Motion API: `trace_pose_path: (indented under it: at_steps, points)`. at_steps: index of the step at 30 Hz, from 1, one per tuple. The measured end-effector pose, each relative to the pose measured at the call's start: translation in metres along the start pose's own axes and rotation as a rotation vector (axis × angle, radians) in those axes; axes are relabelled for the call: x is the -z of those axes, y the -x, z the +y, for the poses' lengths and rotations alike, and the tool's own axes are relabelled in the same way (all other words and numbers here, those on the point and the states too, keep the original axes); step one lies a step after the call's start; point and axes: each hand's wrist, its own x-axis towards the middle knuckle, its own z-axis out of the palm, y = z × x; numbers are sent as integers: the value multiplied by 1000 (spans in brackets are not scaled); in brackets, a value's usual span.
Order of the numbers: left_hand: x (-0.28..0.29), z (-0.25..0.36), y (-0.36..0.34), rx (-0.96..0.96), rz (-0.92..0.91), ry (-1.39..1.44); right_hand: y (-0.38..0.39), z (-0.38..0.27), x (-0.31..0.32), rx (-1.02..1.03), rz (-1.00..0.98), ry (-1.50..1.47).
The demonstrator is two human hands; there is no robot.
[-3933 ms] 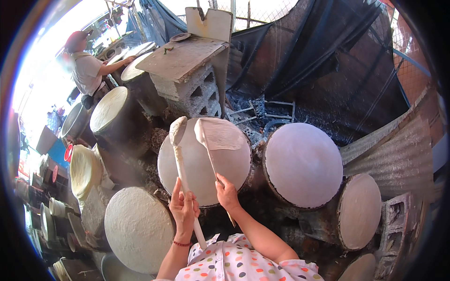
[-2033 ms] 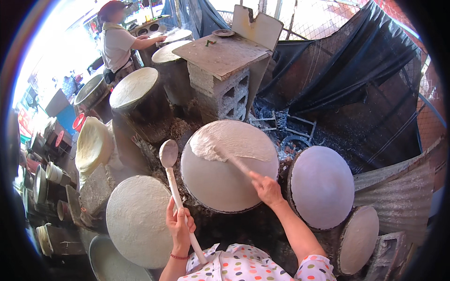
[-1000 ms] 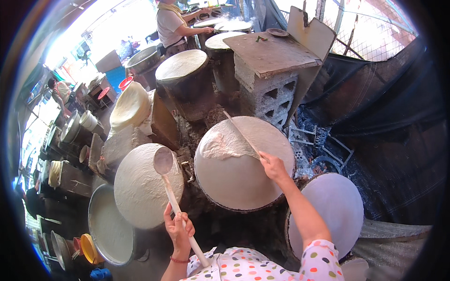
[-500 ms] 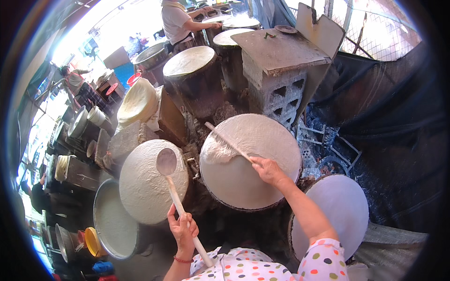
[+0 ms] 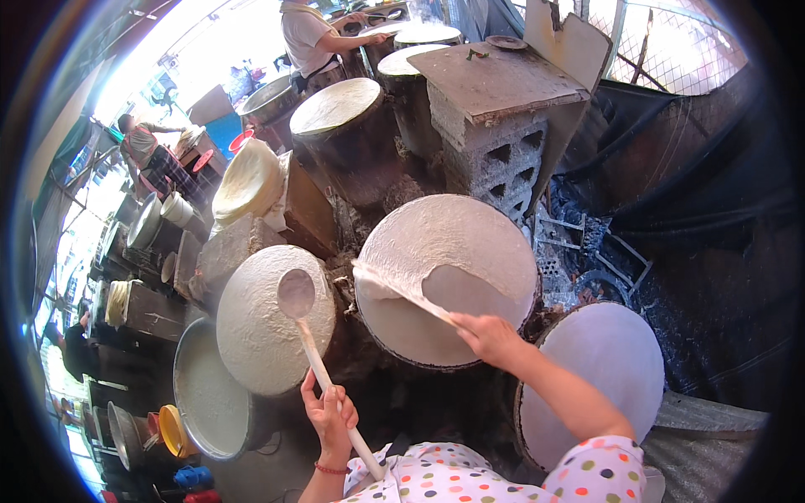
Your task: The person scoops batter from a large metal basin and pours it onto several hot, round cooking surfaces. They use a wooden stick to spread the batter into thin, circular layers. The person then uses the stick to lift the cooked cakes and stack them on a nearby surface.
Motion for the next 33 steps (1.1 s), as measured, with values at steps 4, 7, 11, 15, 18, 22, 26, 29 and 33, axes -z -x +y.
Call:
trace_pose_path:
  at_steps: [4, 7, 11, 15, 18, 22, 26, 29, 33]
  points:
    - [7, 0, -1, 34, -24, 4, 58, -14, 0, -221, 108, 87]
    - [3, -1, -14, 61, -87, 52, 55, 8, -47, -163, 463, -191]
    - [10, 11, -27, 98, -184, 48, 69, -25, -85, -208, 308, -26]
    - [44, 31, -35, 115, -228, -5, 112, -69, -102, -379, 161, 165]
    - [74, 46, -45, 136, -227, -8, 84, -71, -177, -6, 793, -93]
    - [117, 66, -52, 114, -230, 6, -26, -105, -251, -348, 709, -658]
    - [153, 86, -57, 87, -200, -22, -112, -158, -277, -448, 795, -576]
    - [169, 95, -63, 88, -221, -3, -124, -143, -334, -495, 943, -571]
    - [188, 103, -70, 106, -231, 19, -61, -197, -340, -677, 791, -1245]
